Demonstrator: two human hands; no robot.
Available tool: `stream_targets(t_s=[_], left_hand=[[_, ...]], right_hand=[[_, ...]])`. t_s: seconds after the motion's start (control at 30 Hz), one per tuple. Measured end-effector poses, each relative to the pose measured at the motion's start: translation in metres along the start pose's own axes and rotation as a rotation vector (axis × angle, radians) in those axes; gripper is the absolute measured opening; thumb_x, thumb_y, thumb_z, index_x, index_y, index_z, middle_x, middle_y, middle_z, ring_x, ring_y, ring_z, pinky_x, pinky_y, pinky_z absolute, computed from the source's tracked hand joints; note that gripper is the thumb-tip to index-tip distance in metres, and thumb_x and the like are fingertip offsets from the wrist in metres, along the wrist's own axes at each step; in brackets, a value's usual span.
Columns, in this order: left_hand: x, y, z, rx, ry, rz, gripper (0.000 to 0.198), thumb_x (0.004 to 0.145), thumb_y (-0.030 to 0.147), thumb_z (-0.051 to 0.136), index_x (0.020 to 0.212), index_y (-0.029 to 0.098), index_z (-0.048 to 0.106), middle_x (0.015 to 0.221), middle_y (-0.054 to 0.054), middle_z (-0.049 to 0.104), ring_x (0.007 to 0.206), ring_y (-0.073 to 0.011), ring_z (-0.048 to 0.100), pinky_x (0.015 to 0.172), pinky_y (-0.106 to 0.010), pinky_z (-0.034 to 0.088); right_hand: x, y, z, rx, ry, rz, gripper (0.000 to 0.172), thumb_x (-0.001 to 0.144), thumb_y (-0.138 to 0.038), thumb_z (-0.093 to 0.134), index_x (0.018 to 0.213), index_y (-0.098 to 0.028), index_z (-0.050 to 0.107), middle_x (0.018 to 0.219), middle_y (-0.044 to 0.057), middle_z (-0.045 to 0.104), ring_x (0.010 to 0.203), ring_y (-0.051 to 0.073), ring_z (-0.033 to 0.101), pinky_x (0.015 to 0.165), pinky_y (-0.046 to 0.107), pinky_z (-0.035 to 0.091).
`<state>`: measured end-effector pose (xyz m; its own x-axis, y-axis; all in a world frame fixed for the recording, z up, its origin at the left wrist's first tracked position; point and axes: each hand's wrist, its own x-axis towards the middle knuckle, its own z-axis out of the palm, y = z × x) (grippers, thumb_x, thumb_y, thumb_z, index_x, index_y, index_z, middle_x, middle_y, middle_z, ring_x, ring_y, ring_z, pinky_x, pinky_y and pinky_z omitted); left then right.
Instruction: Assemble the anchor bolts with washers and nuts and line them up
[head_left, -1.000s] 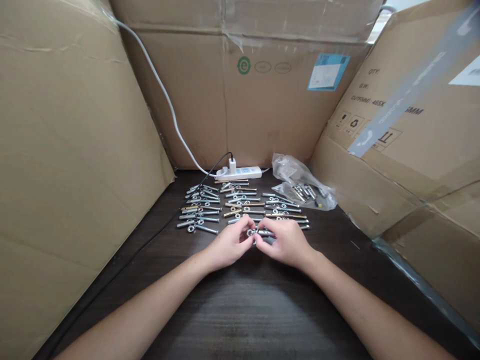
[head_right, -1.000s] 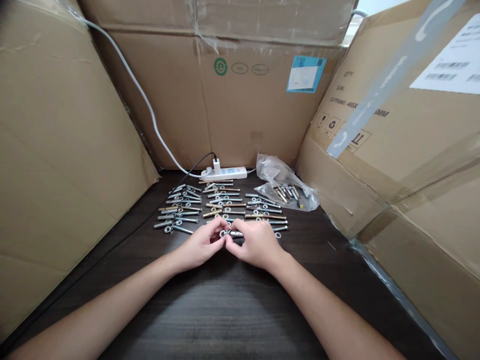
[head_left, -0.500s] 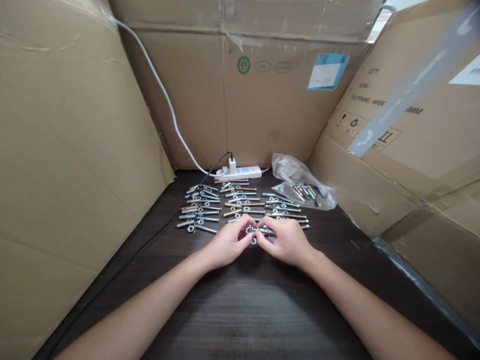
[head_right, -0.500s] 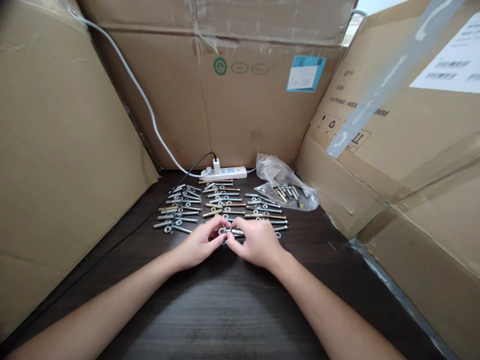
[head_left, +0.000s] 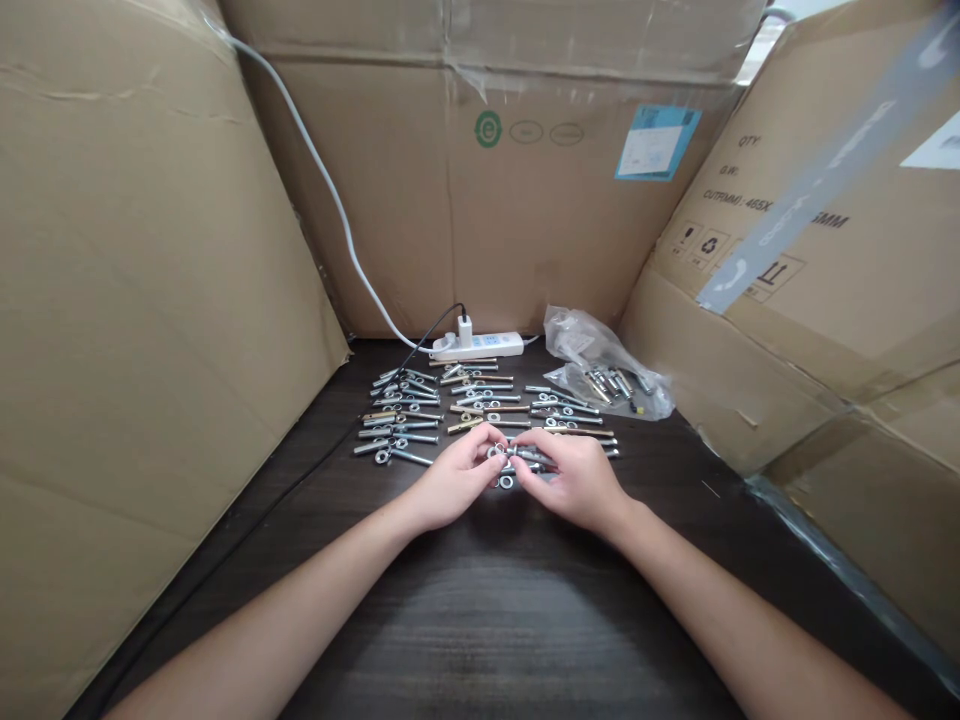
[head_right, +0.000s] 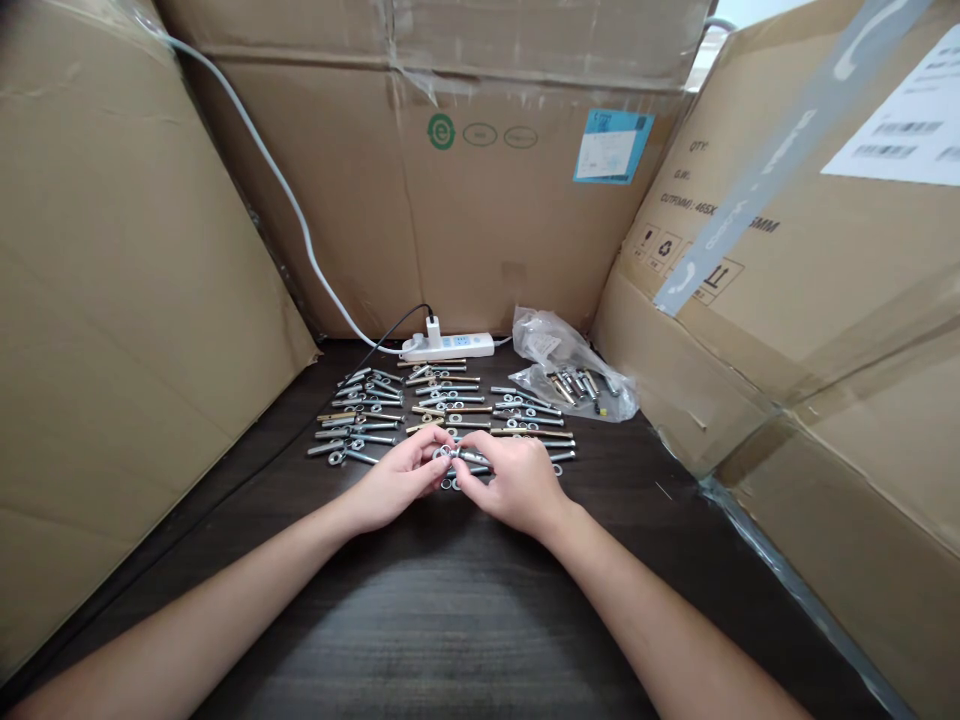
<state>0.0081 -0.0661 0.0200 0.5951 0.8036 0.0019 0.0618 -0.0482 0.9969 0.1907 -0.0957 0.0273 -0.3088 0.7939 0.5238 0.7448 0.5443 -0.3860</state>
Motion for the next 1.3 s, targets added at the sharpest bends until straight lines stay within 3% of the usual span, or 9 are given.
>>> stream_targets(t_s=[0.17,0.43,0.7,1.0,1.13,1.23,1.3], left_hand=[[0.0,0.002,0.001,-0.2,-0.066,-0.145,0.017,0.084,0.032,0.05,0.088,0.017,0.045,0.059,0.006,0.044,0.045,-0.0044,0.033,0.043,-0.016,0.023],[0.0,0.006,0.001,-0.264,-0.11,-0.225,0.012,0.078,0.022,0.048,0.089,0.016,0.046,0.059,0.004,0.046,0.046,-0.0053,0.035,0.042,-0.017,0.023],[0.001,0.004,0.0,-0.307,-0.1,-0.249,0.015,0.084,0.031,0.046,0.081,0.016,0.044,0.059,0.003,0.047,0.045,-0.0052,0.035,0.042,-0.016,0.022],[0.003,0.001,-0.002,-0.283,-0.058,-0.242,0.012,0.085,0.029,0.045,0.083,0.018,0.045,0.057,0.005,0.045,0.041,-0.0042,0.029,0.042,-0.016,0.019],[0.001,0.004,-0.001,-0.071,-0.071,-0.186,0.01,0.085,0.023,0.039,0.078,0.018,0.044,0.058,0.005,0.041,0.045,-0.0058,0.031,0.044,-0.017,0.023],[-0.006,0.007,0.003,0.344,-0.093,0.003,0.015,0.086,0.018,0.037,0.075,0.017,0.048,0.066,0.003,0.049,0.059,-0.0093,0.044,0.056,-0.02,0.035],[-0.012,0.009,0.008,0.634,-0.172,0.128,0.017,0.086,0.016,0.038,0.078,0.018,0.052,0.076,0.001,0.057,0.07,-0.0119,0.051,0.065,-0.023,0.039]], right_hand=[[-0.001,0.003,0.002,0.038,-0.025,-0.066,0.023,0.086,-0.028,0.056,0.107,-0.024,0.065,0.089,0.0,0.073,0.07,0.014,0.067,0.065,0.021,0.045],[0.0,0.005,0.004,0.024,-0.046,-0.057,0.023,0.088,-0.031,0.056,0.109,-0.026,0.065,0.095,0.0,0.073,0.079,0.015,0.069,0.071,0.022,0.047],[0.0,0.004,0.003,-0.02,-0.076,-0.024,0.019,0.085,-0.033,0.059,0.102,-0.025,0.065,0.089,-0.002,0.074,0.073,0.015,0.068,0.066,0.023,0.045],[0.0,0.002,0.003,-0.01,-0.017,-0.008,0.015,0.086,-0.032,0.057,0.095,-0.022,0.065,0.084,-0.001,0.073,0.072,0.015,0.068,0.065,0.022,0.045],[0.001,0.006,0.003,-0.023,0.026,0.005,0.014,0.085,-0.031,0.058,0.092,-0.021,0.065,0.082,0.0,0.072,0.07,0.016,0.067,0.064,0.023,0.045],[0.002,0.01,0.002,-0.022,0.08,0.064,0.014,0.085,-0.031,0.057,0.087,-0.02,0.064,0.076,0.0,0.071,0.065,0.015,0.065,0.061,0.023,0.044],[0.002,0.011,0.001,-0.005,0.097,0.098,0.015,0.086,-0.031,0.055,0.086,-0.02,0.064,0.075,0.0,0.07,0.063,0.015,0.064,0.061,0.023,0.044]])
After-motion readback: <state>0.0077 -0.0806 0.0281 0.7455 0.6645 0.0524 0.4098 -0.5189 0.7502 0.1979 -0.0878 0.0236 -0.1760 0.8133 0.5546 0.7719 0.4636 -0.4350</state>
